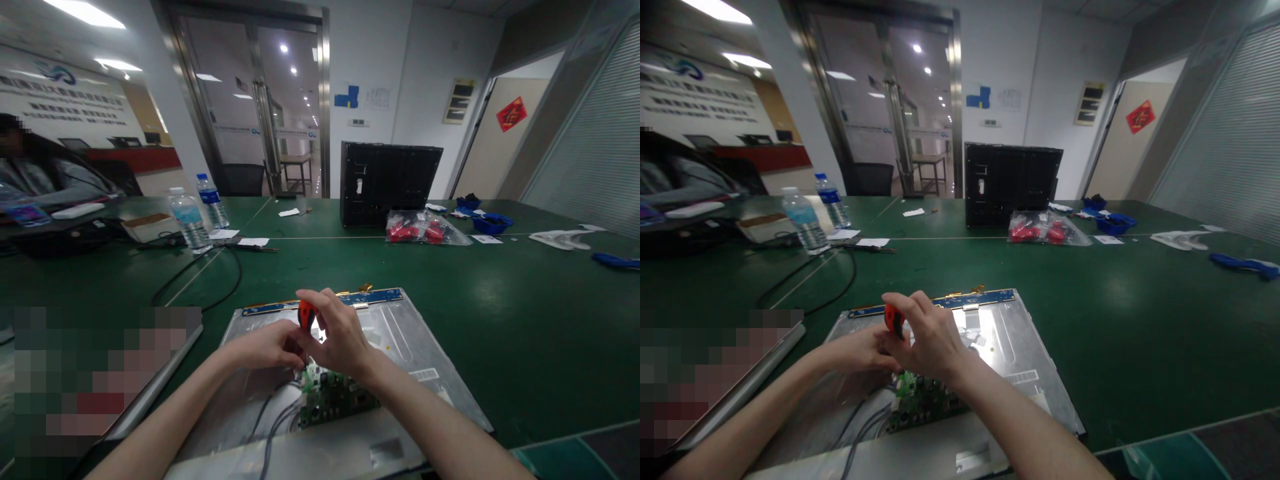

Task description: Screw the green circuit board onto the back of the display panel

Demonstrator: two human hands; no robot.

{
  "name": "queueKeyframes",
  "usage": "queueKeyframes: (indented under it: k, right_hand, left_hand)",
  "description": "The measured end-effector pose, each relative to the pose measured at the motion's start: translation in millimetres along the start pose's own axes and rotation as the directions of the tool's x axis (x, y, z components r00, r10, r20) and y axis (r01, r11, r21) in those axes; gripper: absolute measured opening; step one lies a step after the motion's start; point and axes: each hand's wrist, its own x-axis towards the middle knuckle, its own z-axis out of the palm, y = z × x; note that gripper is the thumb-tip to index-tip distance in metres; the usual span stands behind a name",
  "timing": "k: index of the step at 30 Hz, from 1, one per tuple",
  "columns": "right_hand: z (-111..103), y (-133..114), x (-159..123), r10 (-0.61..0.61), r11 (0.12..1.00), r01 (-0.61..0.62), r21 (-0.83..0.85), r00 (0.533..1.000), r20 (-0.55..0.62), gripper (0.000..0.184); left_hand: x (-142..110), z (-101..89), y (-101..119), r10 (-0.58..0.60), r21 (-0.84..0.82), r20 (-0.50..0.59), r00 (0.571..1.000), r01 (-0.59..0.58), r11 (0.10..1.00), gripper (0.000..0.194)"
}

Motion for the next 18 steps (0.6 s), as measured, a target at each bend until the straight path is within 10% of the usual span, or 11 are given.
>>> queueKeyframes:
  k: [18]
  right_hand:
    - [1.4, 1.0, -2.3, 0.015, 1.0, -0.015, 0.022, 0.999, 0.028, 0.042]
  left_hand:
    - [-0.1, 0.9, -0.1, 0.006, -0.025, 0.019, 1.0, -0.005, 1.0, 0.013]
